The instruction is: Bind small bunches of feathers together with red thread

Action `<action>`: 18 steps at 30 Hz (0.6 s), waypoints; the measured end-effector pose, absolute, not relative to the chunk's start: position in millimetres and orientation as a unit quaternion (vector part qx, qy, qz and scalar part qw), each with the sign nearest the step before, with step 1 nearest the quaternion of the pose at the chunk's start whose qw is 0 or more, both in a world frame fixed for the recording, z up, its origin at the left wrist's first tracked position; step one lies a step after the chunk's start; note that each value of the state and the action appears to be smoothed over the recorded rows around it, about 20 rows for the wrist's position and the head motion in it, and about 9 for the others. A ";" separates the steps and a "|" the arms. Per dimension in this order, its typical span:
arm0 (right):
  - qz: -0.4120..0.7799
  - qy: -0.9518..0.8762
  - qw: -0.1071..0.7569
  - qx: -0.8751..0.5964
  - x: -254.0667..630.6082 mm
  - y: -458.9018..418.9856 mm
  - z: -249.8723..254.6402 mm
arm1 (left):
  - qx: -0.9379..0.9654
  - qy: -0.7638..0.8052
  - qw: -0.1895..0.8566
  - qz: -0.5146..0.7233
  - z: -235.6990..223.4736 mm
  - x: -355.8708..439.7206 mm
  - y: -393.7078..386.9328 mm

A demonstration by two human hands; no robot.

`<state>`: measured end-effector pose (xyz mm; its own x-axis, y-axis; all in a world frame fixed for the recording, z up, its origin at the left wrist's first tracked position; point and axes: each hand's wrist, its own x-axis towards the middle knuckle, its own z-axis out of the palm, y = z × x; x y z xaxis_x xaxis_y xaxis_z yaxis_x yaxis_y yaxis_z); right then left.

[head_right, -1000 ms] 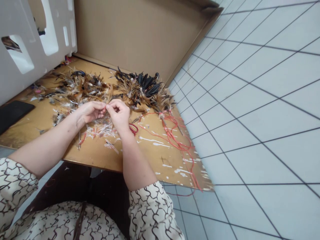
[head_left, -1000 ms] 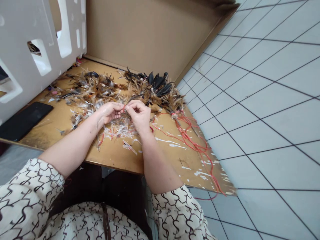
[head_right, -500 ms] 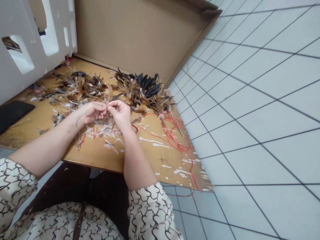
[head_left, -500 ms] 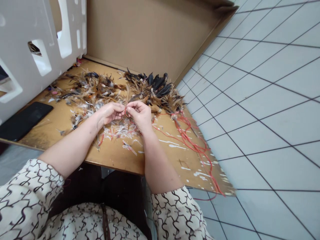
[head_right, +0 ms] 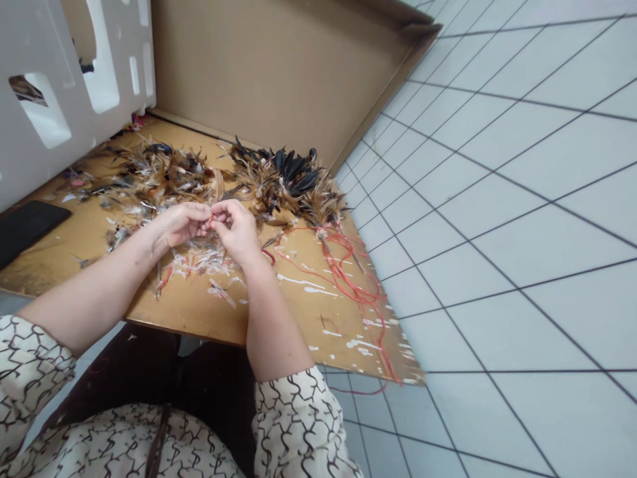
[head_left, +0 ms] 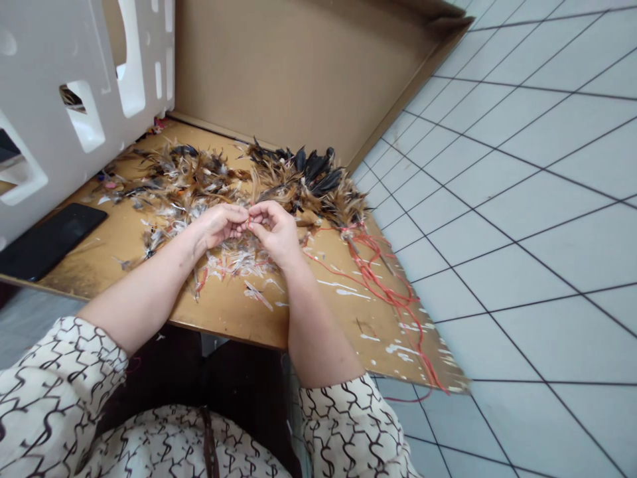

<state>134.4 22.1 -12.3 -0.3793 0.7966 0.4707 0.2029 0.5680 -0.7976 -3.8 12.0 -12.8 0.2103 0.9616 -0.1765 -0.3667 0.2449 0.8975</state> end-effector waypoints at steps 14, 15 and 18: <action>0.246 -0.770 0.472 -0.351 134.2 21.4 -12.4 | 0.381 0.408 0.672 0.486 -8.9 0.2 7.0; 0.253 -0.763 0.477 -0.355 134.1 21.7 -13.0 | 0.382 0.409 0.672 0.485 -9.0 0.2 7.1; 0.296 -0.739 0.484 -0.364 134.3 23.3 -15.1 | 0.389 0.413 0.669 0.480 -9.6 -0.3 8.2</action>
<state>134.3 23.3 -15.1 -0.2670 0.8245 0.4990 0.2517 0.5595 -0.7897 -0.3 8.2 -9.6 0.1979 0.9635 -0.1803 -0.3209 0.2375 0.9169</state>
